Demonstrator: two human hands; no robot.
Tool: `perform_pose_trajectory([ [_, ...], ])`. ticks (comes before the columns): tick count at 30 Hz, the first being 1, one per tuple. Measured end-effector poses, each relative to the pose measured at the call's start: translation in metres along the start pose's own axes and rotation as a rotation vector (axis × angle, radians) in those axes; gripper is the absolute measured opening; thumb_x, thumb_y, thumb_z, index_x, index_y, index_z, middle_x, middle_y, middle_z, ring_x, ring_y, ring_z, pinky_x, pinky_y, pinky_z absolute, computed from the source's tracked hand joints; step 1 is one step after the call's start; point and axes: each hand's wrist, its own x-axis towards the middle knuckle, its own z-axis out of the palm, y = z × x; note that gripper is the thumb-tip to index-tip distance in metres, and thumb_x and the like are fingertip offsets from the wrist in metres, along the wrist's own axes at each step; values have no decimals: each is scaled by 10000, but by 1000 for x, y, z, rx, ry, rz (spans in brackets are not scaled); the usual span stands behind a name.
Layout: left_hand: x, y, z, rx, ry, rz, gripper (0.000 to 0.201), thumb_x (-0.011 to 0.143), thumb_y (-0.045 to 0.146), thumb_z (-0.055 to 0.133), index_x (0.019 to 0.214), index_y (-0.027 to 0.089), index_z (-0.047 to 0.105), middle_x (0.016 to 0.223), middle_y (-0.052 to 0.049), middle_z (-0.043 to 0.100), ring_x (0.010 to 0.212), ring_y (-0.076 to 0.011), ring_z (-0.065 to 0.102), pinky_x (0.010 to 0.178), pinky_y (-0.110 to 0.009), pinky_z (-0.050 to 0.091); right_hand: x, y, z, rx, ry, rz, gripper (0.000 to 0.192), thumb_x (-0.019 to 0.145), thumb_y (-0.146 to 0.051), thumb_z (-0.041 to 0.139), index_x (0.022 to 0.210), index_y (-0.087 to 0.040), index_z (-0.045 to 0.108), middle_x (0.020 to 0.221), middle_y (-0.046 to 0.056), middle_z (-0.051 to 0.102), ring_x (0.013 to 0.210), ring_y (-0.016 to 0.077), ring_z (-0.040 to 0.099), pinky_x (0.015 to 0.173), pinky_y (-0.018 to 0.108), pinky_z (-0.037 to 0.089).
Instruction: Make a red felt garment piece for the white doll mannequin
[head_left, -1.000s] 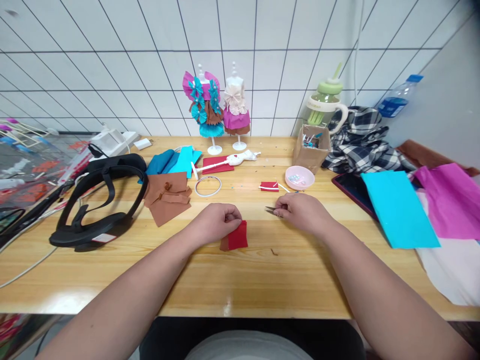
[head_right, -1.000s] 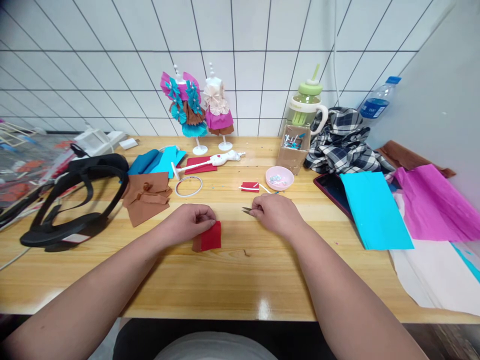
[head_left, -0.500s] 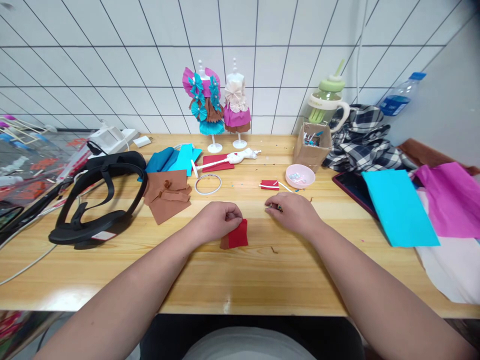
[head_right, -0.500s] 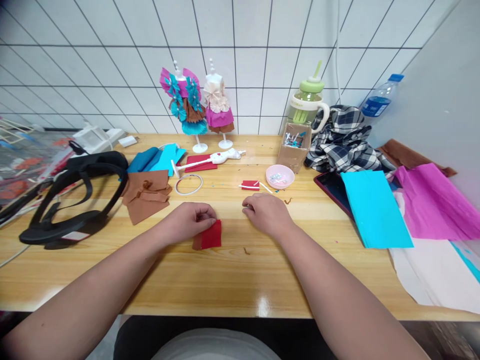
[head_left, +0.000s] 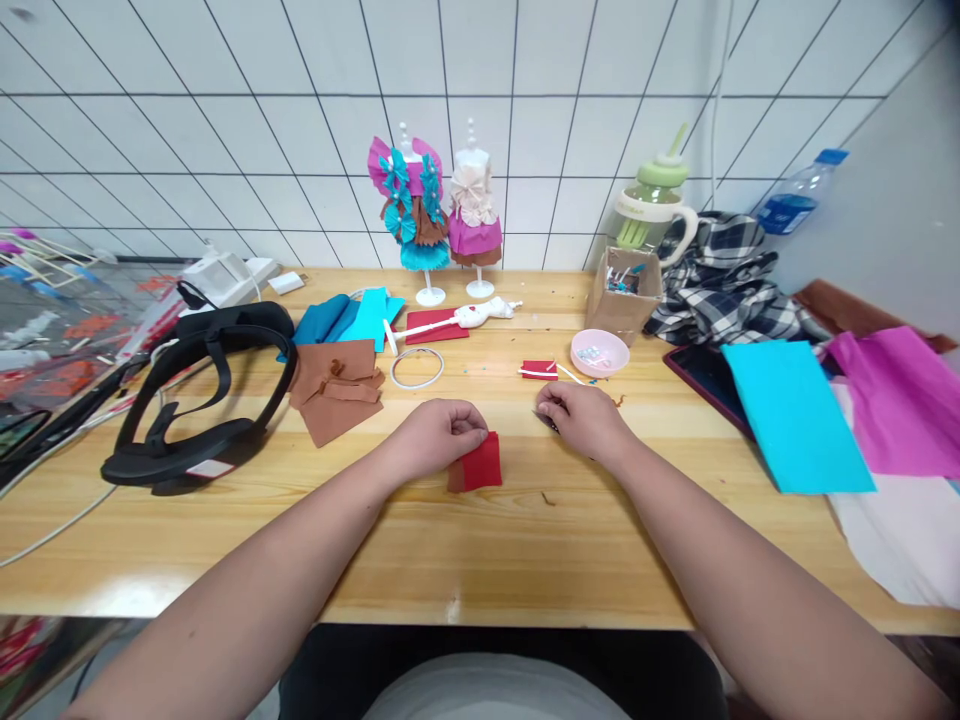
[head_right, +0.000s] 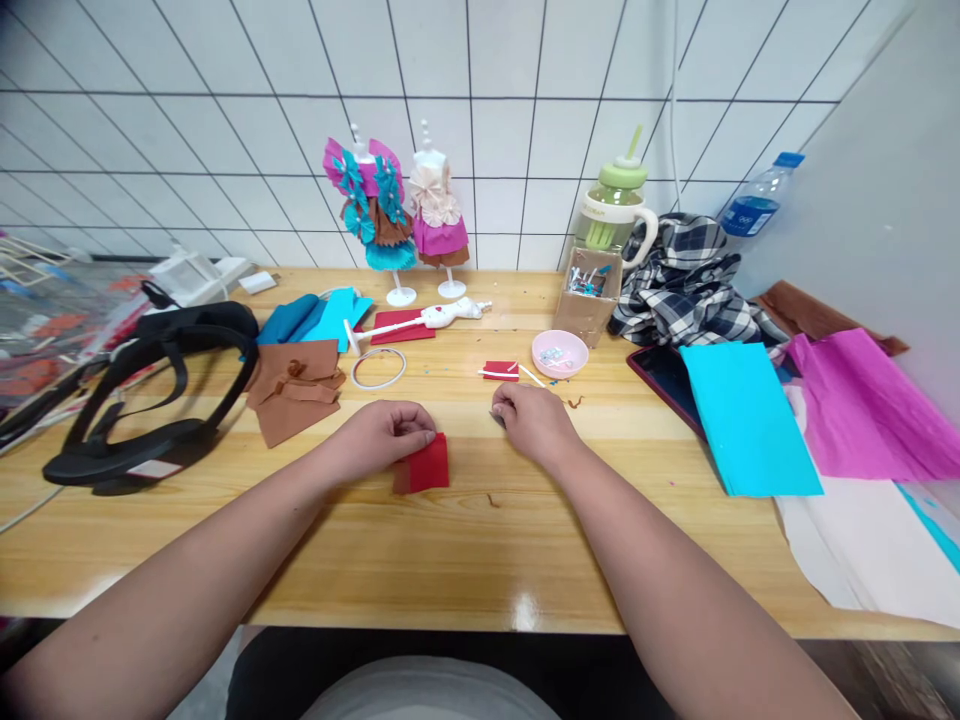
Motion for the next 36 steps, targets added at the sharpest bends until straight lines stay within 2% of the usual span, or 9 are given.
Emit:
perform_pose_trajectory([
  [4,1,0,1,-40,10,-10,202,741,358,621,780,170,682,634,6,626,569,-120,516,510,-213,361,-2,1,-2,114,45,-14,122,843,-230,584,823,-237,704,813,5,709,745,163,595,634,269,365],
  [7,1,1,2,-108,14,-28,213,730,363,634,790,165,683,670,-5,656,584,-124,544,519,-216,368,-6,-9,-3,387,91,-99,131,810,-297,648,828,-216,750,859,42,706,772,166,604,690,282,424],
  [10,2,3,3,-204,21,-44,226,721,378,650,789,164,677,651,1,653,562,-119,539,510,-216,355,-13,-26,0,745,-25,-94,192,791,-356,665,852,-207,769,856,49,707,811,176,630,734,294,468],
  [12,2,4,4,-282,32,-58,245,712,392,669,785,159,673,639,2,650,552,-115,533,513,-219,356,-17,-36,3,817,-89,-68,201,782,-358,671,867,-210,779,823,39,689,786,167,624,726,291,474],
  [16,1,6,3,-437,25,-79,300,690,416,715,800,140,676,679,-14,673,572,-112,545,546,-226,380,-21,-43,9,749,-18,-54,182,789,-345,674,882,-239,788,759,22,639,699,142,567,646,270,452],
  [22,-1,9,3,-516,-3,-90,322,675,427,756,797,134,706,674,-12,685,590,-112,551,571,-233,384,-22,-44,11,667,96,-70,132,790,-288,697,874,-253,792,712,4,591,631,120,522,605,253,433],
  [29,-1,6,0,-709,-67,-110,353,600,401,839,813,133,750,816,-64,748,725,-154,633,709,-276,465,-28,-46,9,505,208,-217,146,835,-287,670,918,-274,789,739,9,618,634,118,541,600,236,448],
  [36,-2,9,0,-698,-53,-81,329,587,394,843,780,147,742,792,-48,745,727,-158,642,729,-286,479,-35,-47,9,363,309,-331,192,892,-347,601,964,-315,776,812,12,667,732,129,604,668,239,474],
])
